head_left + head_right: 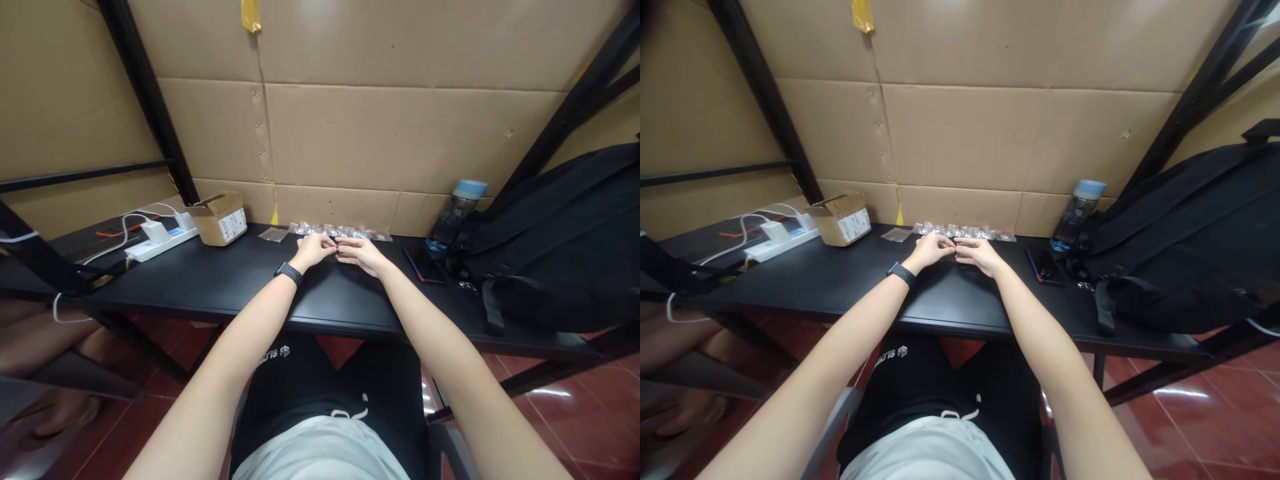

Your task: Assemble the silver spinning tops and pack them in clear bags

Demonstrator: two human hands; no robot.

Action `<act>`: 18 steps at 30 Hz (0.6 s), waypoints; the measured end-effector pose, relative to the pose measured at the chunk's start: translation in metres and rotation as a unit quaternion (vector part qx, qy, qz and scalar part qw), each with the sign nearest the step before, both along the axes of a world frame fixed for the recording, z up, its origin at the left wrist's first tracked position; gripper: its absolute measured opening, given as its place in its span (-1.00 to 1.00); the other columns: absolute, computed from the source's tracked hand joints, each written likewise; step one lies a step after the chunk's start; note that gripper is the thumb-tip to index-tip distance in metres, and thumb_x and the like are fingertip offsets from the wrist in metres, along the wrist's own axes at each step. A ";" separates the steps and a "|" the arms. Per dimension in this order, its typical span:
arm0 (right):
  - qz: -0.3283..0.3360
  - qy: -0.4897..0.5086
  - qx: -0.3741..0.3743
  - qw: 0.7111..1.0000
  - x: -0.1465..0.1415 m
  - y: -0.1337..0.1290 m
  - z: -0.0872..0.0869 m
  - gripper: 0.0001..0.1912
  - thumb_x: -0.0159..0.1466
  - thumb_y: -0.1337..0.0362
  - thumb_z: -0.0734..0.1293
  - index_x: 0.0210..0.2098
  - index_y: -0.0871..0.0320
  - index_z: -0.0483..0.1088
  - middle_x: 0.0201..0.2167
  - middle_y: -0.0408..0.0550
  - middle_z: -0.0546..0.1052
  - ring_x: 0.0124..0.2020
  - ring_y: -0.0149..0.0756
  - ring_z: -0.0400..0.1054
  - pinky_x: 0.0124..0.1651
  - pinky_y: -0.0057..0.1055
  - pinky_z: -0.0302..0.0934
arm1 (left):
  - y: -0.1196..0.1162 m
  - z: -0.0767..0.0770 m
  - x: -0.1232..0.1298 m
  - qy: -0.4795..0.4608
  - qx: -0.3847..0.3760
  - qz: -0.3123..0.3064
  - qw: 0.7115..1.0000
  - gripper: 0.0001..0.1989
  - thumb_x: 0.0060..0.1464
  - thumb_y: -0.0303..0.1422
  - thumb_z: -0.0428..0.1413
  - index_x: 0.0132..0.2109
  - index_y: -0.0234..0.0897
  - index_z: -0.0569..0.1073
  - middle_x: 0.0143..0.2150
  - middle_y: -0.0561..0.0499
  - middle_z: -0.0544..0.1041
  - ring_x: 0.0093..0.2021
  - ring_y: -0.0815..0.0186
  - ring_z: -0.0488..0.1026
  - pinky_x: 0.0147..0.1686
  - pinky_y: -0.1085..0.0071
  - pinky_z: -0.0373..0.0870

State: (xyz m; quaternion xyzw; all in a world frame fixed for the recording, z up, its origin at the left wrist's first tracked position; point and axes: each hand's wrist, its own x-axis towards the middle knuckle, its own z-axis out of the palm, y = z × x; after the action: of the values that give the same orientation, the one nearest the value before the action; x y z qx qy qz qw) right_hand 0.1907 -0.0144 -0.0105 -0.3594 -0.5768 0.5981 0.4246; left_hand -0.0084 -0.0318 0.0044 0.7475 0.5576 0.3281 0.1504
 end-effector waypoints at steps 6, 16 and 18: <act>-0.029 -0.051 0.039 0.997 0.001 0.001 -0.002 -0.47 0.05 0.43 0.62 0.02 0.10 0.61 -0.02 0.03 0.53 -0.26 -0.33 0.58 -0.11 -0.29 0.61 | 0.008 0.001 -0.019 0.079 0.002 -0.021 0.997 -0.66 0.19 -0.17 0.23 0.10 -0.01 0.61 0.17 -0.02 0.61 0.23 0.02 0.46 0.26 0.05 0.25; -0.046 -0.090 0.063 0.993 0.011 0.004 0.004 -0.49 0.09 0.36 0.61 0.04 0.08 0.60 0.04 0.07 0.51 -0.29 -0.37 0.56 -0.19 -0.35 0.61 | 0.026 -0.008 -0.090 0.195 -0.180 0.216 0.940 -0.32 0.19 0.02 0.10 0.39 -0.05 0.32 0.44 -0.29 0.30 0.40 -0.25 0.24 0.31 -0.31 0.03; -0.044 -0.098 0.066 0.992 0.012 0.005 0.003 -0.49 0.09 0.36 0.61 0.04 0.08 0.60 0.04 0.08 0.51 -0.29 -0.37 0.56 -0.19 -0.36 0.60 | 0.027 -0.007 -0.097 0.185 -0.179 0.215 0.942 -0.42 0.22 0.04 0.04 0.32 0.02 0.40 0.38 -0.22 0.40 0.35 -0.24 0.32 0.30 -0.39 -0.04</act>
State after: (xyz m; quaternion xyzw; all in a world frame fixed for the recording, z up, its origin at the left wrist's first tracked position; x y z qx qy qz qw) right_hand 0.2032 -0.0089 -0.0077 -0.4125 -0.6372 0.5015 0.4151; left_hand -0.1056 -0.0048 -0.0023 0.6179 0.7727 0.1039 0.1016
